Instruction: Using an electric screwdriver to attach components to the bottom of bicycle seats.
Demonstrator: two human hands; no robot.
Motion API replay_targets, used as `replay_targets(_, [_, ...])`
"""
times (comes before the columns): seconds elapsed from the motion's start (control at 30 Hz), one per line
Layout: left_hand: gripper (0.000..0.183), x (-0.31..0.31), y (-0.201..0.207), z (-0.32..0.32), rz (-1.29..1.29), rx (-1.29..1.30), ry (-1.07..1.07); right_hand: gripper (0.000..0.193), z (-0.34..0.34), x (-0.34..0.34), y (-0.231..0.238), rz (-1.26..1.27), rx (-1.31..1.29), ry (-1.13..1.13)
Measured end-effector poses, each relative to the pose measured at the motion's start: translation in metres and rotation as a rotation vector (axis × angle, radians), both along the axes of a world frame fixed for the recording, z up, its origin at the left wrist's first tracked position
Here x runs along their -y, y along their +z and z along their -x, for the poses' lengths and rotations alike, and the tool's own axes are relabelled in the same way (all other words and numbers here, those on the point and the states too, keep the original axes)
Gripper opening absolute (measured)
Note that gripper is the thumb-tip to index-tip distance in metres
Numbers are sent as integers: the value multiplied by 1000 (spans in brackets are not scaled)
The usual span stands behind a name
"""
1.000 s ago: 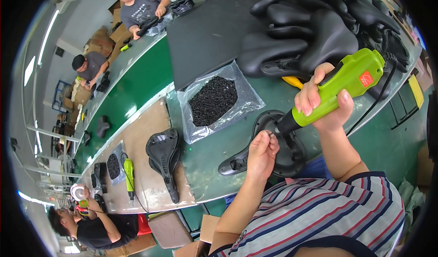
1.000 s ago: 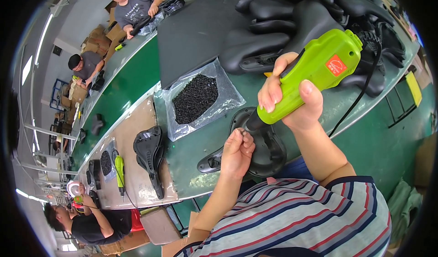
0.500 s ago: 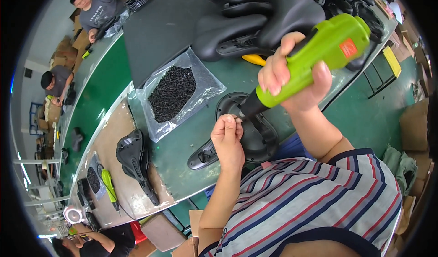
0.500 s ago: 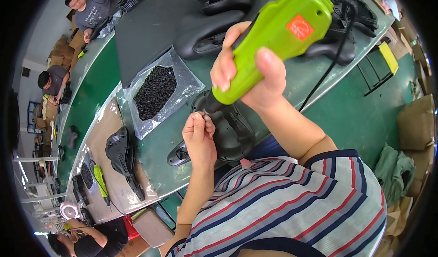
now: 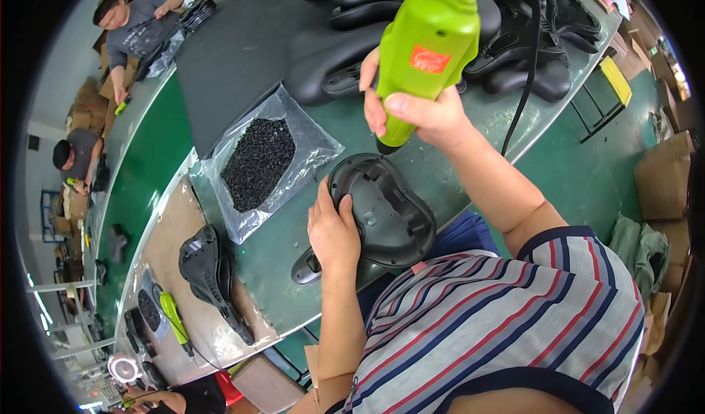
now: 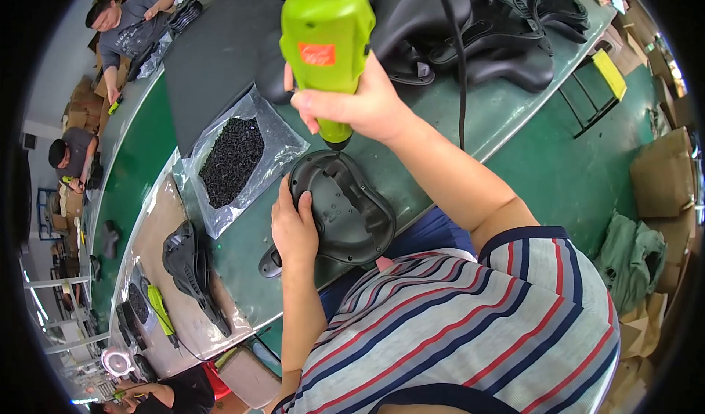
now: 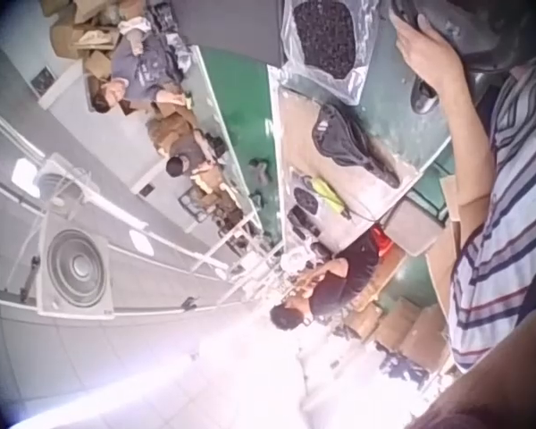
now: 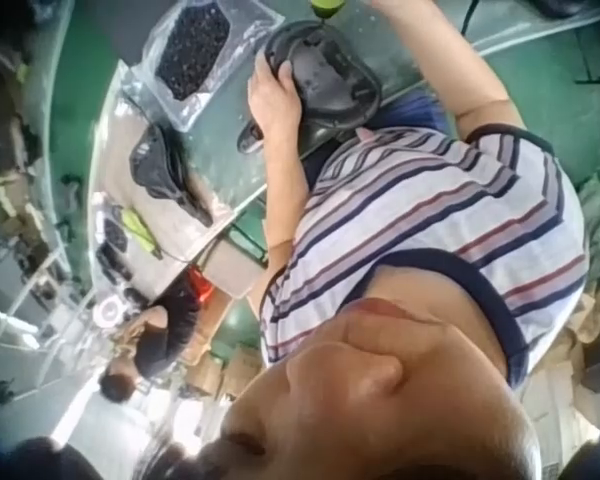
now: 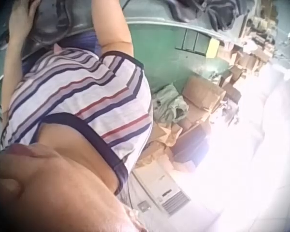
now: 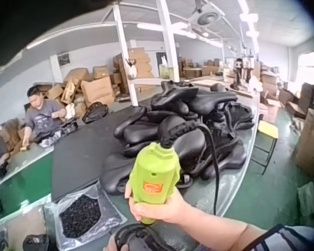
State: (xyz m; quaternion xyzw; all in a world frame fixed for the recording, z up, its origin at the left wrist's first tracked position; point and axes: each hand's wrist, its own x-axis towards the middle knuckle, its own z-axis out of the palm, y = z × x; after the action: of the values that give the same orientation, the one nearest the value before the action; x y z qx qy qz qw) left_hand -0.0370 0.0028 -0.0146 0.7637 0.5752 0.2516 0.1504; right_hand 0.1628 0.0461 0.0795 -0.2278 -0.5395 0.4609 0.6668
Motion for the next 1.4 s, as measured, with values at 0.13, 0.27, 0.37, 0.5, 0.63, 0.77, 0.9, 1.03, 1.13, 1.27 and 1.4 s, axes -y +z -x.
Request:
replay_targets(0.13, [41,0,2,0,48,15,20,40,7,-3,-4,-12,21,46])
replay_targets(0.27, [41,0,2,-1,48,25,21,38,11,-1,-7,8,-20,86])
replay_targets(0.37, [41,-1,2,0,48,40,15,38,12,-4,-11,23,-24,101])
replay_targets(0.5, [41,0,3,-1,92,26,44,42,9,-12,-20,22,-67,193])
replay_targets(0.63, [41,0,3,-2,81,32,45,48,4,-24,-30,76,-109,380])
replay_targets(0.77, [42,-2,3,-2,88,44,48,50,16,-30,-23,56,-18,312])
replay_targets(0.9, [41,-4,3,-4,83,45,57,53,9,-28,-25,111,-44,362])
replay_targets(1.03, [40,-2,6,-2,102,1,105,54,8,-19,-29,52,35,350])
replay_targets(1.13, [39,3,8,1,139,-92,154,49,15,-9,-30,-11,132,340])
replay_targets(1.27, [36,5,0,4,186,27,131,51,7,10,-19,-182,42,309])
replay_targets(1.4, [36,5,-8,8,25,135,87,58,-30,9,-2,-320,-126,391])
